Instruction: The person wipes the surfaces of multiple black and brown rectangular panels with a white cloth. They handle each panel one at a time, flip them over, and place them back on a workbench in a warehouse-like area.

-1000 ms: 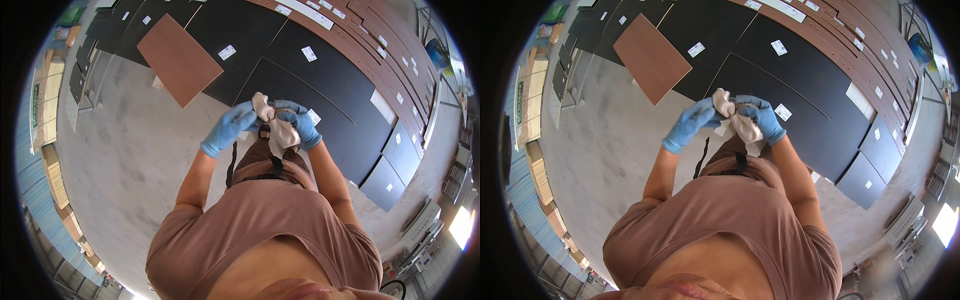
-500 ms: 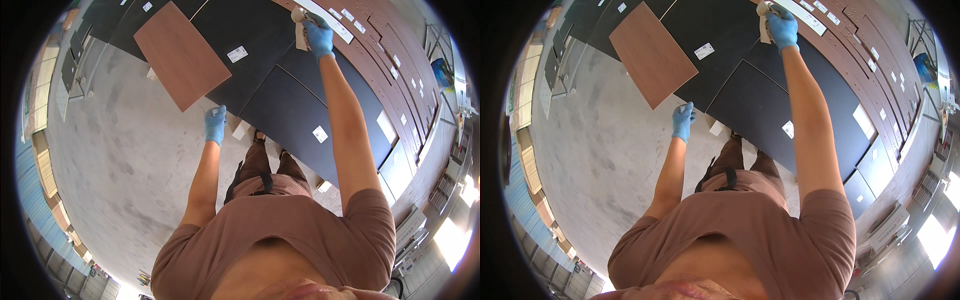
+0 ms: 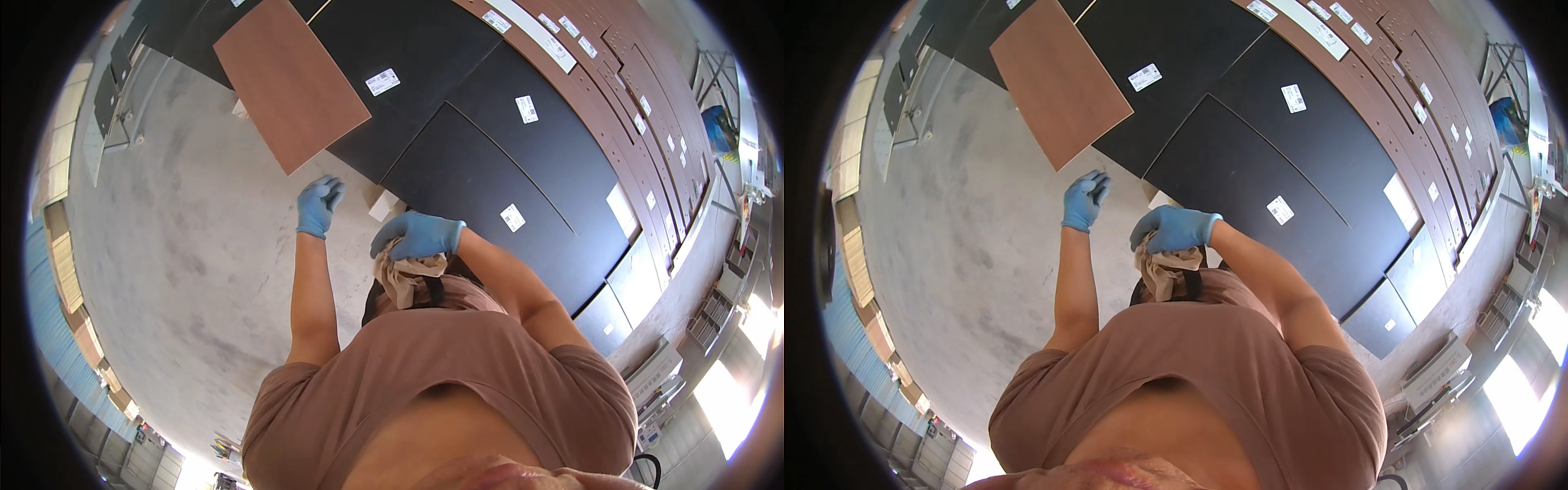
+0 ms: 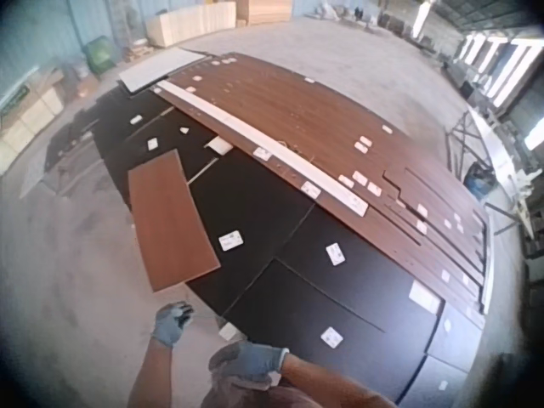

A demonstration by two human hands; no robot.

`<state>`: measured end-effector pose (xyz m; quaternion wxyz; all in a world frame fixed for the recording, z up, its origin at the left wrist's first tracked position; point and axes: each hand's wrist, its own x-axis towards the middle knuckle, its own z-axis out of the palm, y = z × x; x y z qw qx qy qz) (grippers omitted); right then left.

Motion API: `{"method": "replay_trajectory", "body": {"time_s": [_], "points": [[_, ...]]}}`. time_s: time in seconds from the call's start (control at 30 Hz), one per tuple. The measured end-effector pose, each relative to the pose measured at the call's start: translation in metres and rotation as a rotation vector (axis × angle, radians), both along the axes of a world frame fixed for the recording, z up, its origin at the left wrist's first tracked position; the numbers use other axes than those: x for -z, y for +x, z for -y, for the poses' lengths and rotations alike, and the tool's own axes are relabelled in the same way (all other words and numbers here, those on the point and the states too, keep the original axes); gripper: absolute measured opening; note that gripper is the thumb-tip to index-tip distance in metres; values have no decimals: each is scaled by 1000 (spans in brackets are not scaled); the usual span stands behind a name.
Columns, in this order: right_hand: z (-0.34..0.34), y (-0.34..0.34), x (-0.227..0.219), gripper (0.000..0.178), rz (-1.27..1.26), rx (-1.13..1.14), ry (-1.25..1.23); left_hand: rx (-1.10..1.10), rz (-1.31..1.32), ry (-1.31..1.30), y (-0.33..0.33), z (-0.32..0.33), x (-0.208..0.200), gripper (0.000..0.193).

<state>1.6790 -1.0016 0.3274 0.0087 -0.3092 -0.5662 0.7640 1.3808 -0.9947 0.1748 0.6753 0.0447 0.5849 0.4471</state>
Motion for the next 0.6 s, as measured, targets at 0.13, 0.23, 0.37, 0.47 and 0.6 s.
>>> {"method": "replay_trajectory", "body": {"time_s": [0.13,0.23,0.37,0.47,0.6], "points": [[4,28,-3,37,-46,233,-43,-522,9,-132,-27,-9,-14,42],[13,43,-4,37,-65,386,-142,-487,146,-41,-35,-36,-19,42],[29,50,-7,35,-100,541,-216,-249,32,116,-39,-74,-20,39],[43,55,-10,40,-175,592,-199,-275,-86,207,-47,-82,-38,38],[60,61,-11,43,-268,830,-299,-197,-40,513,-45,-70,-94,39]]}}
